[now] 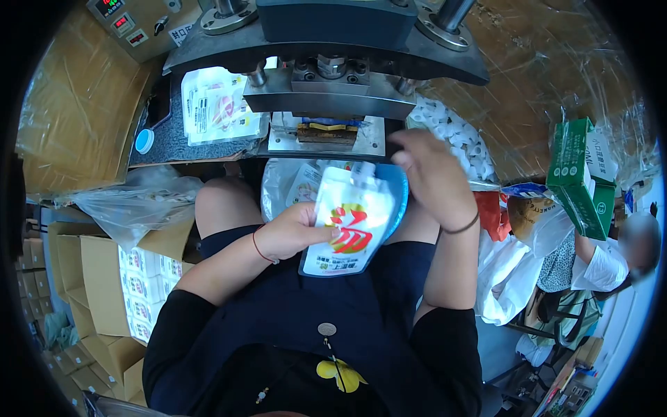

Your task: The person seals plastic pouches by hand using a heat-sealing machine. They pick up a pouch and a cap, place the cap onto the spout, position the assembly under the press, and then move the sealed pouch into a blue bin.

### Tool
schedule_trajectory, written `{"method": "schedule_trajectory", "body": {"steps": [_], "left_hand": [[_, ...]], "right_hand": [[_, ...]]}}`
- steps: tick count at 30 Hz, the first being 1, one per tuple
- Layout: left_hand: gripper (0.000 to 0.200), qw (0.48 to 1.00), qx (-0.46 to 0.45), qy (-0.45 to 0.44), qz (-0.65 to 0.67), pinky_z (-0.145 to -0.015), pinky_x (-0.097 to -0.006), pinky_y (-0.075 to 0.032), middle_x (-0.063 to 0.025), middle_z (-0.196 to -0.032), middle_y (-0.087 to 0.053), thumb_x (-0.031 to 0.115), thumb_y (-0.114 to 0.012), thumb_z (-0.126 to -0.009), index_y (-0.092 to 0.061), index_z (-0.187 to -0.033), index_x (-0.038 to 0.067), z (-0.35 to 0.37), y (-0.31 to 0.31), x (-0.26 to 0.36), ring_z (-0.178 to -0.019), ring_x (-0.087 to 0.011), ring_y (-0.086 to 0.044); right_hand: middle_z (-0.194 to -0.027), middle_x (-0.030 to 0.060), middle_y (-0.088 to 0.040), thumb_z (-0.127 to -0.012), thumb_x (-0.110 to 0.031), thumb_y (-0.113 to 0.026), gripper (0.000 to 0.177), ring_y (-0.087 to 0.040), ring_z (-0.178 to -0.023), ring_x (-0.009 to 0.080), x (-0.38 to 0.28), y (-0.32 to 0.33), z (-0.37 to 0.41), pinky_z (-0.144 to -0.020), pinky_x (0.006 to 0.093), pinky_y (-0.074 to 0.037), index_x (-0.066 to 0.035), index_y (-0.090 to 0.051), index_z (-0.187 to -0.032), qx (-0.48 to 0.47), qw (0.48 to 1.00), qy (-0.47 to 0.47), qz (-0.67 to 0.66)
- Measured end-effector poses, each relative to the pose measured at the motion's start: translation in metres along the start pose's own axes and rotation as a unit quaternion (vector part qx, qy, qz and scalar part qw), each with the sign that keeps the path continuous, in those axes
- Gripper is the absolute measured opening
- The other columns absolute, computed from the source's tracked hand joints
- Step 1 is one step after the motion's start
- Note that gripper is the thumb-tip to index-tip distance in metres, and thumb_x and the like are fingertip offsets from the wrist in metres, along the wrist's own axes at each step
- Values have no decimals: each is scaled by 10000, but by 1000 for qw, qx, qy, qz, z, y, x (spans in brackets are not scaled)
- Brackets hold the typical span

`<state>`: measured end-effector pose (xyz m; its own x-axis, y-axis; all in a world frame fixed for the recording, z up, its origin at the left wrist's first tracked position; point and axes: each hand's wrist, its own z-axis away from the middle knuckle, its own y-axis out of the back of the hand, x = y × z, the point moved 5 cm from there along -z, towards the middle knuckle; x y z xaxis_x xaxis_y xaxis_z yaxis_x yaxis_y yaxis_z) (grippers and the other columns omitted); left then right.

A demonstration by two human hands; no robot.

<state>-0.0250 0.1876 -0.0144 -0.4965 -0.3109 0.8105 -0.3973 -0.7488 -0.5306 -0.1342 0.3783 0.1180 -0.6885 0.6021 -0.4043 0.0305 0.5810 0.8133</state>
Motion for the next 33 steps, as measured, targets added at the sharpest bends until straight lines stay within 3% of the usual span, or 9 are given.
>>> {"method": "schedule_trajectory", "body": {"steps": [4,12,14,16,17,21,25,30,33], "left_hand": [[311,997,48,-24,54,-952,-341,-552,-110,-1200,-713,47,-668,-955,-641,-1255,-31,1,26,27,-1049,-164,-698],[442,973,192,-108,-72,-908,-347,-562,-172,-1287,-648,79,-666,-957,-526,-1361,-31,-13,78,63,-1064,-214,-687],[518,840,346,-232,-348,-974,-400,-517,-235,-1352,-585,147,-674,-960,-473,-1406,-23,11,109,102,-1152,-293,-641],[602,480,468,-376,-641,-1033,-469,-451,-321,-1363,-532,219,-700,-934,-444,-1433,0,48,113,147,-1275,-395,-554],[640,434,431,-295,-734,-1077,-521,-394,-319,-1481,-413,216,-709,-905,-445,-1451,12,50,126,147,-1356,-452,-440],[431,440,294,-225,-818,-1005,-445,-476,-181,-1366,-601,142,-649,-921,-603,-1341,52,68,131,112,-1208,-434,-588],[216,782,399,-271,-394,-798,-312,-539,-174,-977,-733,99,-656,-932,-718,-1112,-2,90,138,97,-907,-239,-719],[204,864,292,-177,-370,-648,-258,-504,-68,-802,-731,151,-782,-868,-762,-995,-7,55,87,69,-720,-70,-658],[194,885,239,-118,-382,-673,-232,-509,-40,-832,-739,150,-791,-901,-767,-965,-31,34,50,65,-756,-39,-628]], "right_hand": [[-986,185,-632,-979,-245,-611,227,-623,-968,405,67,-6,24,-836,476,-497,-44,-661,-1070,-149,967,-185,88],[-946,141,-616,-938,-140,-637,162,-599,-893,293,83,-5,39,-808,382,-475,-2,-626,-1022,-183,970,-137,-87],[-973,119,-615,-921,-100,-640,152,-594,-903,246,79,2,43,-820,365,-473,-6,-622,-1038,-179,960,-167,-138],[-980,91,-584,-902,-53,-638,171,-553,-887,198,87,3,48,-821,327,-459,-14,-595,-1063,-171,956,-178,-160],[-974,89,-577,-900,-44,-636,175,-546,-880,197,89,5,48,-818,320,-455,-15,-588,-1065,-156,960,-174,-152],[-956,86,-546,-934,-43,-610,156,-519,-866,197,80,16,45,-809,300,-439,-18,-555,-1078,54,985,-156,-45],[-941,121,-568,-983,-73,-583,160,-565,-857,238,50,0,45,-796,335,-465,-5,-554,-1125,124,980,-142,-69],[-994,138,-636,-1002,-84,-574,145,-639,-883,239,-38,-41,4,-801,351,-505,8,-624,-1103,-49,979,1,-200],[-965,132,-637,-970,-86,-623,137,-629,-846,252,-51,-41,-6,-785,318,-497,4,-646,-1070,59,935,-76,-341]]}}
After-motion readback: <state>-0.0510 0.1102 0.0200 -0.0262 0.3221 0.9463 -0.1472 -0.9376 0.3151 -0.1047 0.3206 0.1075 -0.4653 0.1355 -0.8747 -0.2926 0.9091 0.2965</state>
